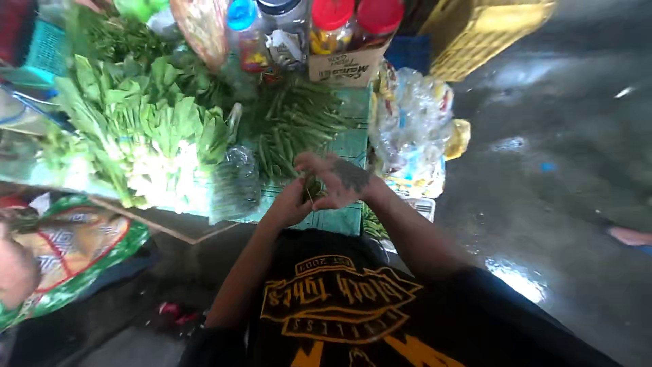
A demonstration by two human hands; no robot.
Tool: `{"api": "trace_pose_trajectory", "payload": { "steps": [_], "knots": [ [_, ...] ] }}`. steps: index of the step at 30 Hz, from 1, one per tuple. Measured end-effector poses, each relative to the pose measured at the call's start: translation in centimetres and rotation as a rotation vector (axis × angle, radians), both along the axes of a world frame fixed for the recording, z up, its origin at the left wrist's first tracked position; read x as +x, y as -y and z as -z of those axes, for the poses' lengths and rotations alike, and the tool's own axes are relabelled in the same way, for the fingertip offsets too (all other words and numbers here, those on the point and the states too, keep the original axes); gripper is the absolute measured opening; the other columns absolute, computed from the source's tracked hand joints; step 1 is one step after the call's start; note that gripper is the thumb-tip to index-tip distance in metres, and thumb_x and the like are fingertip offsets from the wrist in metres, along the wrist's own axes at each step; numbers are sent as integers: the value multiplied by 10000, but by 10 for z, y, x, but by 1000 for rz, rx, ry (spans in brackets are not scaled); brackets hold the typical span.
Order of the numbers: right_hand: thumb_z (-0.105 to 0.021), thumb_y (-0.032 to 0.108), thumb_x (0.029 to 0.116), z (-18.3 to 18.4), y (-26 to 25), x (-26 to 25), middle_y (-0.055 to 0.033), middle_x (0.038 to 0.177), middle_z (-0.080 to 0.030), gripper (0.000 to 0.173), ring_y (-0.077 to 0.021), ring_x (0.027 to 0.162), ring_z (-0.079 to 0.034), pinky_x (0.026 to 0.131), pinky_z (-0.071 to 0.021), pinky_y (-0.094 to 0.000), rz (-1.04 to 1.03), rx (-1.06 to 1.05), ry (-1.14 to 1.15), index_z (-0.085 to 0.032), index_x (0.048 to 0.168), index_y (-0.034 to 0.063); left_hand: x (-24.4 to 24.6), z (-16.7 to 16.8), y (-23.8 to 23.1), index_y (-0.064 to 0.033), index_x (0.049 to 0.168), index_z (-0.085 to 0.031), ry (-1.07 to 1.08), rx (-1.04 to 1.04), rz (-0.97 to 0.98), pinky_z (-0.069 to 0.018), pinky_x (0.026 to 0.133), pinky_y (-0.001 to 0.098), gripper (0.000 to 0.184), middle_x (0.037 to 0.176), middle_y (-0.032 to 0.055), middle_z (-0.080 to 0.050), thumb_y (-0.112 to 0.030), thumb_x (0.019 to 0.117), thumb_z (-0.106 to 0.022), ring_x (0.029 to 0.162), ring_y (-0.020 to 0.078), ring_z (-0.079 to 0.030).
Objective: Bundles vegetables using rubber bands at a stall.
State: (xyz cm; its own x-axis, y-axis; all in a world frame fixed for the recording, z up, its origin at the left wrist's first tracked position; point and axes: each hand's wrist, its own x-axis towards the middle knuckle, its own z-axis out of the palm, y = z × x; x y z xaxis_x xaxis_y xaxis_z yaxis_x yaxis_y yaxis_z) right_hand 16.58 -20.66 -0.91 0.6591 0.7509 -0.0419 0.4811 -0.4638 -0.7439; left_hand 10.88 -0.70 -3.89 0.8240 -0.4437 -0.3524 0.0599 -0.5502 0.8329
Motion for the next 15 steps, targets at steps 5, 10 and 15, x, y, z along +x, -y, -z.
{"api": "trace_pose_trajectory", "payload": {
  "steps": [5,10,15],
  "knots": [
    [-906,306,711,27,18,0,-27,936,-750,800,-190,725,-728,666,-645,-434,97,201,-269,-483,1364,120,-3,-1,-5,-63,1237,-597,-114,-246,-210,-591,668,351,346,894,72,-690,-176,927,-700,724,154,-668],
    [-793,345,899,46,40,-22,-36,998,-768,299,-172,910,-746,834,-633,-369,-49,994,-807,-700,1125,173,-13,10,2,-70,1074,-639,-418,-1023,-558,-604,695,404,329,842,87,-671,-139,814,-829,719,201,-671],
    [-767,466,895,60,5,-52,-59,1381,-648,617,-254,1191,-653,995,-548,-445,307,1396,-1000,-499,1443,369,-6,-4,25,-74,1125,-687,-167,-914,-624,-614,792,393,404,975,91,-722,-41,755,-847,864,197,-705]
  ]
}}
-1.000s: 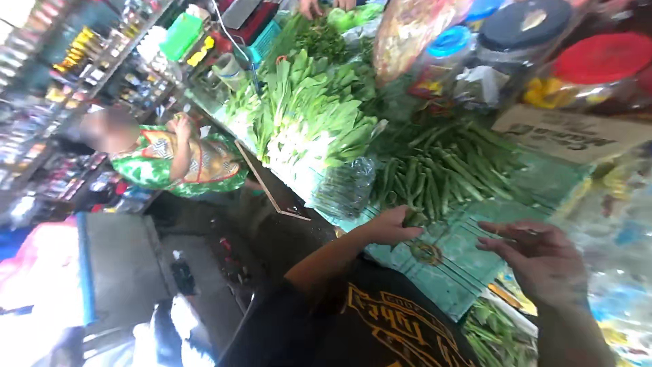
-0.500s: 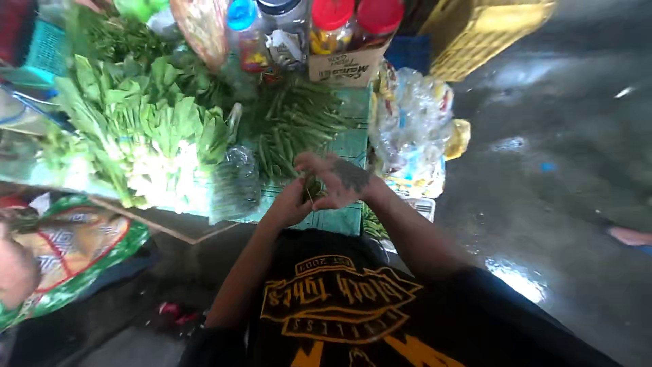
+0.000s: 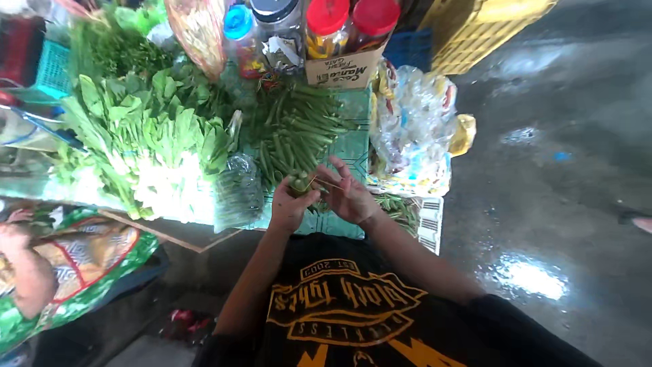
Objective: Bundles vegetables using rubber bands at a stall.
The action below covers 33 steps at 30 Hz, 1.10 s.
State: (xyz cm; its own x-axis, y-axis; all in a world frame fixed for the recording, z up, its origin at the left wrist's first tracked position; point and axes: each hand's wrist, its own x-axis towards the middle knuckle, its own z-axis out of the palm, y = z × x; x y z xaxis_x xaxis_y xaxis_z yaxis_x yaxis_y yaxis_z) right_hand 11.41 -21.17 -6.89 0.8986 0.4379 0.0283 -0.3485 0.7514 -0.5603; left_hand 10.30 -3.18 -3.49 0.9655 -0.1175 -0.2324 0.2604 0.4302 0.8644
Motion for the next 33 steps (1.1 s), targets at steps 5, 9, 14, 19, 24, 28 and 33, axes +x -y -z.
{"api": "trace_pose_trajectory", "payload": {
  "steps": [5,9,14,19,24,28,33],
  "knots": [
    [-864,323,750,-28,-1,12,-73,1320,-671,1027,-236,1138,-676,924,-591,-427,98,-462,176,-251,1565,203,5,-12,3,-79,1122,-729,300,890,86,-636,786,373,474,986,24,-750,-187,702,-920,864,114,-722],
    [-834,210,730,-38,8,14,-98,1244,-705,972,-254,1167,-666,989,-564,-451,123,-557,340,-302,1539,123,3,-24,4,-93,1107,-754,518,1325,121,-600,829,448,388,994,73,-742,-287,786,-855,931,212,-713],
    [-771,44,724,-37,6,3,-98,1179,-691,765,-231,1074,-675,916,-586,-424,175,-636,228,-442,1413,95,-6,-39,23,-28,1169,-719,407,1562,231,-579,879,519,439,1057,149,-735,-200,789,-856,1016,329,-702],
    [-779,251,796,-28,39,-5,-45,1326,-607,674,-196,1158,-626,963,-576,-418,35,-771,377,-520,1411,152,-4,-46,37,-54,1415,-514,35,1412,449,-596,893,517,805,1193,147,-695,-356,763,-876,1047,295,-702],
    [-777,266,871,-19,61,-1,-41,1116,-715,341,-130,892,-701,759,-623,-318,-79,-917,473,-701,1156,93,-1,-31,15,31,1383,-528,352,1117,627,-539,1007,431,820,1267,197,-643,-379,769,-883,1160,274,-642],
    [-661,64,895,-14,150,-12,59,1048,-725,303,-41,801,-688,705,-610,-254,-72,-990,283,-649,1197,78,-3,-32,-8,37,1365,-558,366,1022,555,-565,966,435,697,1305,227,-611,-370,860,-815,1133,301,-654],
    [-672,81,970,9,212,-37,-182,991,-646,363,-169,720,-604,666,-562,-378,-319,-1541,-166,-567,1280,-76,-17,-20,-60,21,1280,-630,304,1034,476,-561,973,400,444,1258,196,-646,-232,935,-748,1122,253,-658]
  ]
}}
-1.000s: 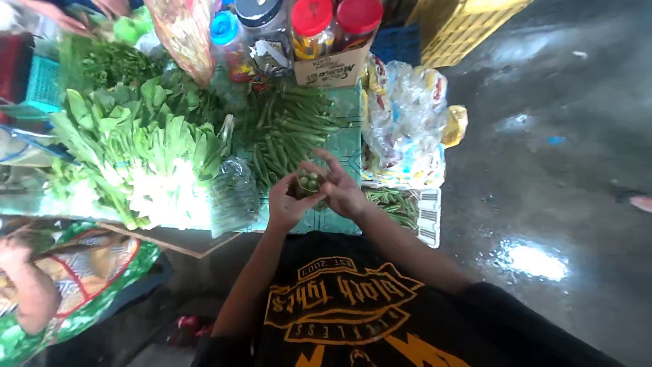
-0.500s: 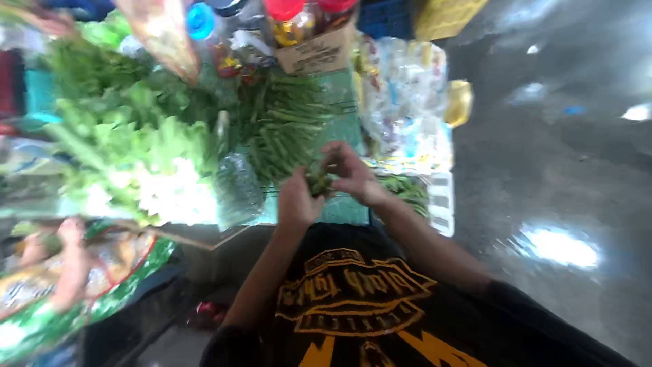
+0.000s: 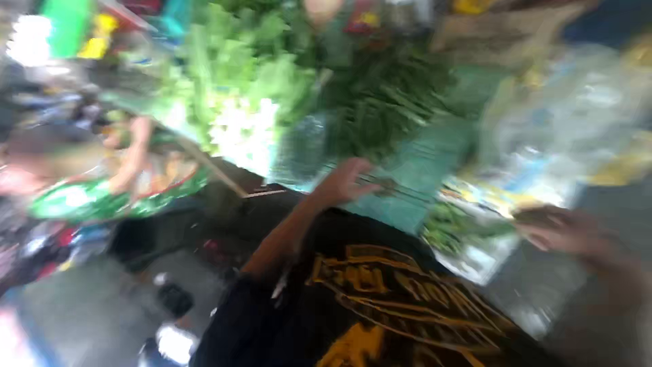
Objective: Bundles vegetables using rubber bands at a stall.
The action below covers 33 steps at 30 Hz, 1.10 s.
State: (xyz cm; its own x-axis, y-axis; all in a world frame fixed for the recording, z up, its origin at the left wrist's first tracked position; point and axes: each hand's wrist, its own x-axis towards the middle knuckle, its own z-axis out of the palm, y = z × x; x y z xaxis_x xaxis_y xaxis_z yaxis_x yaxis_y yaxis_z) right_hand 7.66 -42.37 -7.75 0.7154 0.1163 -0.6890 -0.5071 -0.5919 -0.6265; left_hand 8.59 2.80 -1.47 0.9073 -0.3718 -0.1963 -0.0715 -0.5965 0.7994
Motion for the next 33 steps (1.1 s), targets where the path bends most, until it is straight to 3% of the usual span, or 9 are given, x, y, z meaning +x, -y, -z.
{"api": "trace_pose_trajectory", "payload": {
  "steps": [2,4,6,8,14,20,24,27,33],
  "knots": [
    [-699,102,977,16,-3,-13,-286,1069,-656,323,-319,901,-636,860,-531,-539,45,-178,-35,-614,1202,-115,-3,1,1,-20,1332,-608,-86,73,11,-571,973,403,472,1293,164,-647,-288,960,-721,1133,222,-666],
    [-811,145,874,64,22,-32,-264,1141,-693,375,-408,1071,-671,967,-520,-636,70,-290,36,-689,1188,-20,2,4,6,-94,1380,-568,-169,171,37,-586,955,424,490,1300,105,-641,-368,990,-680,1127,188,-666],
    [-914,236,746,89,35,-49,-293,1323,-609,808,-467,1210,-602,1005,-497,-666,158,-402,38,-540,1448,91,7,11,13,-96,1371,-572,-189,177,15,-597,924,450,493,1262,106,-659,-375,981,-687,1091,197,-679],
    [-935,338,721,76,21,-57,-366,1466,-455,1113,-565,1306,-490,999,-444,-745,228,-561,-90,-294,1617,182,8,18,18,-68,1340,-583,-166,160,26,-593,897,457,492,1225,130,-659,-363,964,-699,1060,219,-679],
    [-817,384,880,111,10,-62,-302,1325,-601,771,-479,1191,-605,1003,-470,-691,118,-304,-94,-464,1498,86,51,21,47,-45,1341,-600,2,533,-44,-535,1005,547,469,1383,232,-553,-343,986,-672,1212,378,-608],
    [-738,416,943,57,-49,-21,-236,1184,-685,595,-428,1075,-669,956,-501,-679,-108,-233,41,-576,1409,83,109,45,66,-1,1403,-529,88,724,-318,-495,975,630,670,1368,315,-520,-512,977,-615,1254,488,-534],
    [-730,361,956,44,-84,12,-173,1026,-728,464,-321,911,-724,864,-582,-577,-122,-33,312,-644,1278,38,115,59,68,-244,1334,-664,398,639,32,-418,1025,666,456,1316,244,-584,-83,908,-650,1265,486,-504],
    [-714,384,941,38,-112,50,-136,995,-741,442,-276,871,-734,819,-604,-540,-88,70,479,-675,1230,52,120,70,71,-354,1353,-653,461,776,308,-336,1118,643,526,1423,115,-553,-40,931,-656,1342,400,-466],
    [-673,287,965,28,-164,145,-195,1337,-606,433,-359,1185,-631,979,-542,-547,6,-192,547,-622,1359,115,140,64,77,-153,1203,-690,513,908,506,-279,1172,612,244,1333,53,-619,-91,1002,-566,1356,305,-485]
  ]
}}
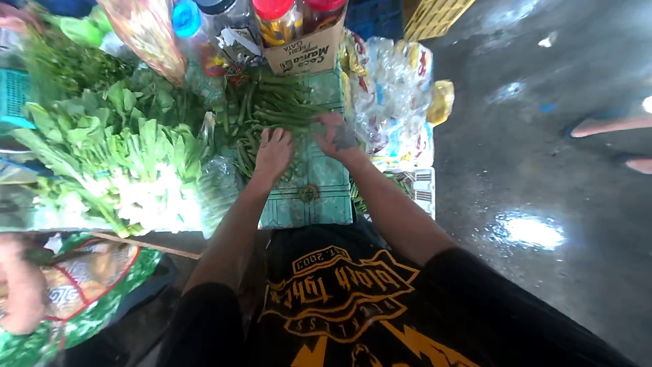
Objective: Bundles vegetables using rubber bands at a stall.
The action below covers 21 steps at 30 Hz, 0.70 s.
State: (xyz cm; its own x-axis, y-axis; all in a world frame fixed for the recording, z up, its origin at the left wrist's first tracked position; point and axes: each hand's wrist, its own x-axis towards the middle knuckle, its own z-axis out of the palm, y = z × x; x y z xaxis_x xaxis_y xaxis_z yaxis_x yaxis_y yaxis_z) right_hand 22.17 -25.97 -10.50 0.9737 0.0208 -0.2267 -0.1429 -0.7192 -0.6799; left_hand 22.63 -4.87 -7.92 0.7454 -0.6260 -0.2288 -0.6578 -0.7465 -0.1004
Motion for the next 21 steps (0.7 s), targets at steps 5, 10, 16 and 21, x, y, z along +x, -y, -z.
{"api": "trace_pose_trajectory", "payload": {
  "steps": [5,10,16,21],
  "knots": [
    [-685,170,896,19,-22,27,-200,1523,-454,519,-440,1299,-541,939,-543,-609,9,-203,23,-598,1407,205,-4,-13,-17,1,1298,-569,-117,-264,-277,-444,1095,538,312,1277,217,-620,-52,990,-575,1258,395,-566],
    [-657,104,907,31,-18,23,-209,1378,-596,409,-429,1288,-566,986,-523,-592,-21,-211,140,-641,1315,135,-6,-7,-28,46,1435,-438,-198,-703,-639,-502,1034,517,492,1406,280,-508,-136,980,-487,1260,372,-566],
    [-726,236,912,16,-10,26,-173,1319,-654,464,-395,1226,-627,975,-528,-614,-18,-120,-92,-614,1354,152,20,5,14,-168,1251,-705,-10,-249,-223,-494,989,550,282,1217,137,-657,-245,992,-625,1183,339,-613],
    [-722,271,937,20,13,21,-178,1192,-699,408,-373,1107,-683,943,-542,-610,-7,-24,-100,-632,1297,103,30,7,37,-150,1139,-725,39,-82,-253,-490,965,531,216,1246,94,-638,-203,944,-647,1202,314,-590]
  ]
}}
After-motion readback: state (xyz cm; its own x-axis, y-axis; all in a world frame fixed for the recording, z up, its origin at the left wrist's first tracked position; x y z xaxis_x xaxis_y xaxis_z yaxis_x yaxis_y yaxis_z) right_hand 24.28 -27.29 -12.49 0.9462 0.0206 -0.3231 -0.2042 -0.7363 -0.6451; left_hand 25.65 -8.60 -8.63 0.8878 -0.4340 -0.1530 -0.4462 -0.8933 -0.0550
